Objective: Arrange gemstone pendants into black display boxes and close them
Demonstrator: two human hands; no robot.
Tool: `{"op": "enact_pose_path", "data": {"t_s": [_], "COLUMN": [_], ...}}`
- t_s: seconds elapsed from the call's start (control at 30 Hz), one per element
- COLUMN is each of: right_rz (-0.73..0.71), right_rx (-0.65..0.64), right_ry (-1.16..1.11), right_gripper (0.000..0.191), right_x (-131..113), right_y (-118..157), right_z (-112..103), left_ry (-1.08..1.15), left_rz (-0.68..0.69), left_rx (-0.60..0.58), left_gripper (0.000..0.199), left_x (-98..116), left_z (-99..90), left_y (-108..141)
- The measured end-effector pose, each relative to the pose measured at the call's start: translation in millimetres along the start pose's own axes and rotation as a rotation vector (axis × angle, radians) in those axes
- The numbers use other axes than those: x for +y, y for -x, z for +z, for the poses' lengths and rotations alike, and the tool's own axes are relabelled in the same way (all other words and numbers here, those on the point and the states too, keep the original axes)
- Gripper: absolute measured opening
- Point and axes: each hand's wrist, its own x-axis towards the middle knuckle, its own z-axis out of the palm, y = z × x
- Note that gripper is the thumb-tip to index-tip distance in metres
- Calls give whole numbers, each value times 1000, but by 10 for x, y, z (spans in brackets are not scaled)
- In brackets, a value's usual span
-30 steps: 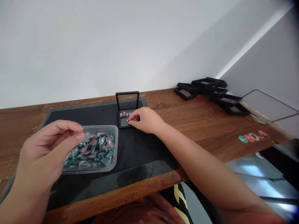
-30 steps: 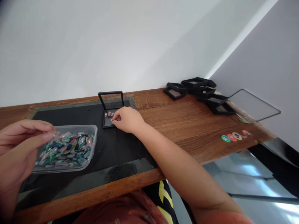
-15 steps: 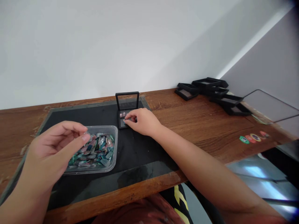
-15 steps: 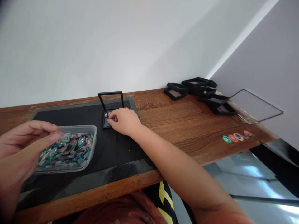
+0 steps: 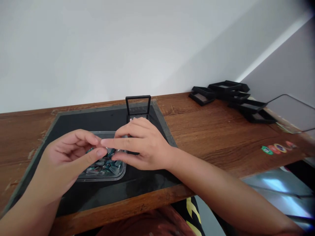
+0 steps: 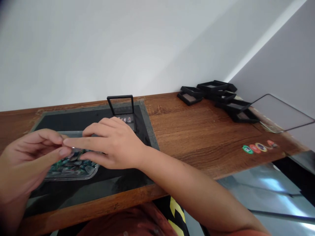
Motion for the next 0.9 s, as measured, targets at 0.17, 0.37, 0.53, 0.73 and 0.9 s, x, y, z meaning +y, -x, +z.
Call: {"op": "enact_pose_path", "data": {"t_s": [0.17,0.37,0.53,0.73,0.9], "right_rz": [-1,29,64,69,104], "right_rx": [-58,-65,22,-78,-185], "right_ry": [13,-25,-116,-188,-386], "right_gripper": [31,29,25,25,25], "right_x": [-23,-13,20,-11,-27], "right_y": [-20,-30,-54,-61,-52], "right_z": [-46,-35,-56,-49,-93], "left_ry": [7,100,136,113,36], "left_rz": [-15,-107,-134,-116,-142], "left_rx": [-69,-82,-96,-176,-184], "left_gripper": [18,27,27,31,30], "left_x": [40,30,11,27,18], "left_z": [14,10,-6,-10,-15], "left_y": [17,-18,-21,-8,14]}}
